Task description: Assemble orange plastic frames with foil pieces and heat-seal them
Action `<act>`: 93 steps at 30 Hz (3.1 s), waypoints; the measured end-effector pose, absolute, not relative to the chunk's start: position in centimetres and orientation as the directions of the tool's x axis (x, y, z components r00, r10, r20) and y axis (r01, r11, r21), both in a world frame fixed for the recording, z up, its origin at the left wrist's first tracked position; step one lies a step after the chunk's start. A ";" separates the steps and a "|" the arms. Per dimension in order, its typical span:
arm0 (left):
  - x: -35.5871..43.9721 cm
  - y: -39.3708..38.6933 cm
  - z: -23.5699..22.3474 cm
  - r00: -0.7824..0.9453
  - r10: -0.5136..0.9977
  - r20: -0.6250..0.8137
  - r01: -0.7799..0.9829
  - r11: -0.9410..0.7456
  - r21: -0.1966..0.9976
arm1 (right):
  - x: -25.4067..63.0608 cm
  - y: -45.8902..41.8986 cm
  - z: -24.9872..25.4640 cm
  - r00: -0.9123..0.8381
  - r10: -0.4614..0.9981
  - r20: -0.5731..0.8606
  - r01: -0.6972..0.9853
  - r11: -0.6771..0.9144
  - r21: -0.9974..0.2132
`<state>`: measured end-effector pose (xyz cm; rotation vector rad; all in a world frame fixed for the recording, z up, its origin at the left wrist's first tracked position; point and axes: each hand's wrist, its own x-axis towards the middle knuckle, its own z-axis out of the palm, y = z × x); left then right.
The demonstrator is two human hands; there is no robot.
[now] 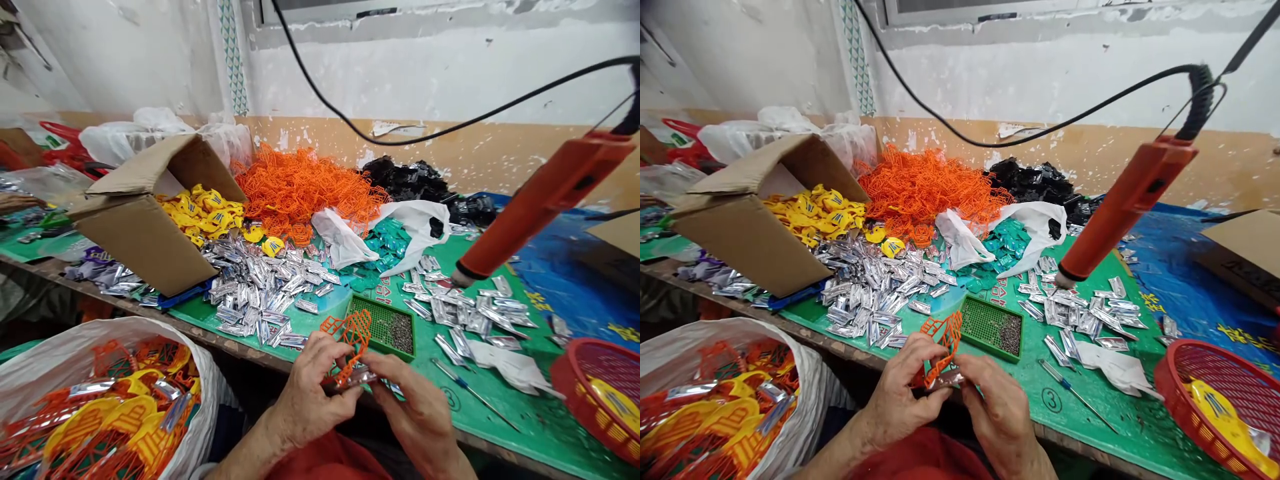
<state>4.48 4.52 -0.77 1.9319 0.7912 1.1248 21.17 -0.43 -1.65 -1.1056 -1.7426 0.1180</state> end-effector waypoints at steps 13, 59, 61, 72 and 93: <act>5.0 4.8 -1.5 0.417 0.872 -0.256 -0.490 0.453 0.745 | 19.7 0.9 -1.5 0.225 0.973 0.057 -0.256 0.116 -0.960; 4.1 6.8 -0.2 0.585 0.801 -0.130 0.128 0.066 0.989 | 21.4 2.7 -0.7 0.007 0.922 0.386 0.579 0.311 -0.753; 4.3 6.6 -0.4 0.530 0.839 -0.123 0.078 0.096 0.992 | 21.9 2.1 -0.5 0.018 0.862 0.506 0.695 0.353 -0.626; 4.0 6.5 -0.5 0.555 0.792 0.254 0.124 -0.381 0.916 | 21.6 0.9 -1.9 0.009 0.760 0.650 0.581 0.525 -0.622; 3.4 6.0 -0.9 0.617 0.539 0.573 0.040 -0.748 0.662 | 21.3 -0.7 -0.3 -0.076 0.576 0.814 0.714 0.601 -0.359</act>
